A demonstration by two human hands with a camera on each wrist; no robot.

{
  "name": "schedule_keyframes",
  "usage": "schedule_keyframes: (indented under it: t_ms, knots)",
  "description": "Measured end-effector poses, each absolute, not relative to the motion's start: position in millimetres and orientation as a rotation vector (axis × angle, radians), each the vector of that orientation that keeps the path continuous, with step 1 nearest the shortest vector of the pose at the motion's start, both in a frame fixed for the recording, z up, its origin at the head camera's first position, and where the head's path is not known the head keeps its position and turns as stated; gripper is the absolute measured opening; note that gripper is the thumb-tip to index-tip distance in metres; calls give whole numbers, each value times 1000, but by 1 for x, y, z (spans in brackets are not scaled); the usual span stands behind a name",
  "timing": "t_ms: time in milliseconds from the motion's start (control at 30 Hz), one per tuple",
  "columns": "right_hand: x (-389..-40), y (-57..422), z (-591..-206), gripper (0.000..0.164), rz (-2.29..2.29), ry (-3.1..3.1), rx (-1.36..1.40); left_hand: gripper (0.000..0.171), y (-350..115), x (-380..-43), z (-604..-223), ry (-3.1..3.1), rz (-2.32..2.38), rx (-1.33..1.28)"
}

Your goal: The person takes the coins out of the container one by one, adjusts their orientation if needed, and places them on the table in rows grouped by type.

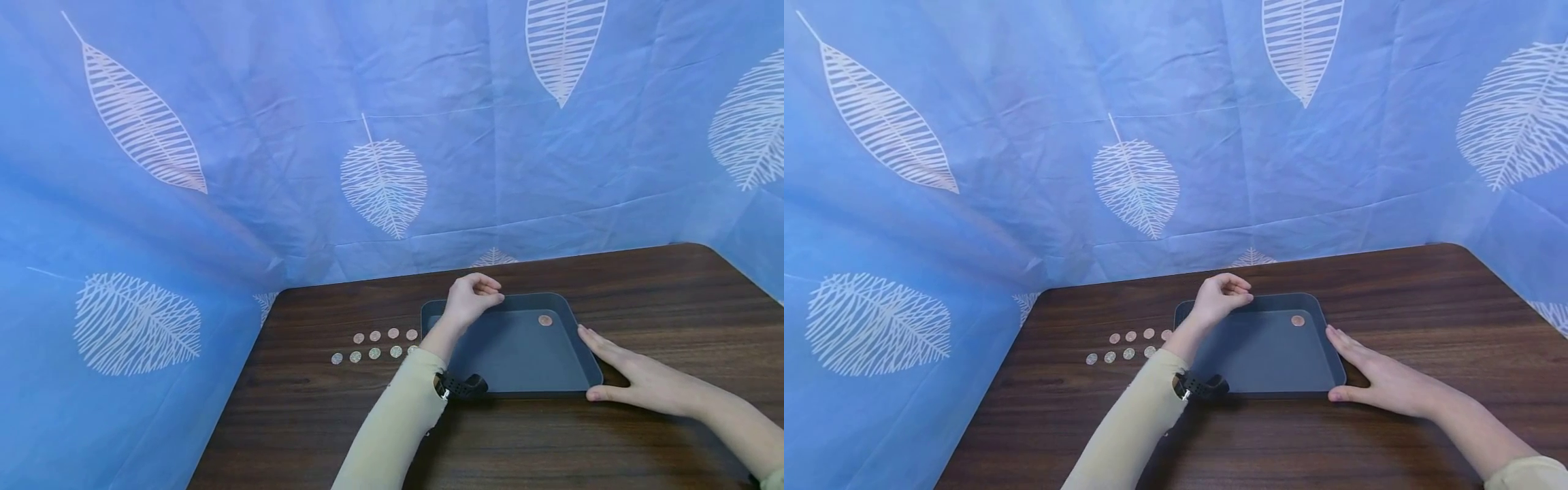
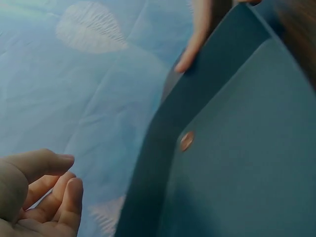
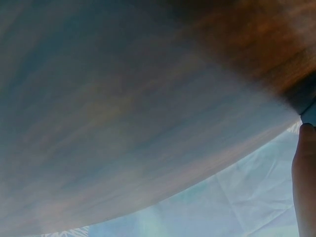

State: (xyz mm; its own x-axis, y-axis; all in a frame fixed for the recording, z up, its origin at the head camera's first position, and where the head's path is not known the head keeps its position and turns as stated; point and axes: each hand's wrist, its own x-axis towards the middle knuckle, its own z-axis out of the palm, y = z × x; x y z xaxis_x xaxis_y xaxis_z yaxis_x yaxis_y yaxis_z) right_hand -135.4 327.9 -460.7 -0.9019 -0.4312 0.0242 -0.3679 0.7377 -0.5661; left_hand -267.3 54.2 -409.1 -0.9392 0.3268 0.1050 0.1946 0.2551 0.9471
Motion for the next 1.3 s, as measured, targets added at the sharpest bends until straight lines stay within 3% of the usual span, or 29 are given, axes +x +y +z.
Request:
schedule_keyframes:
  t_ms: [267,633,800,1167,1300]
  knots:
    - [-135,327,-458,94,-890,2828,-646,14,101,-262,-436,2392,1811,361]
    - [-135,326,-458,94,-878,2837,-647,15,127,-258,-454,2516,1721,234]
    - [-134,326,-458,93,-894,2828,-642,19,138,-258,-462,2584,1556,279]
    - [-133,327,-458,94,-903,2817,-631,8,148,-254,-468,2696,1340,394]
    - [-133,327,-458,94,-902,2819,-629,13,149,-253,-466,2726,1250,403]
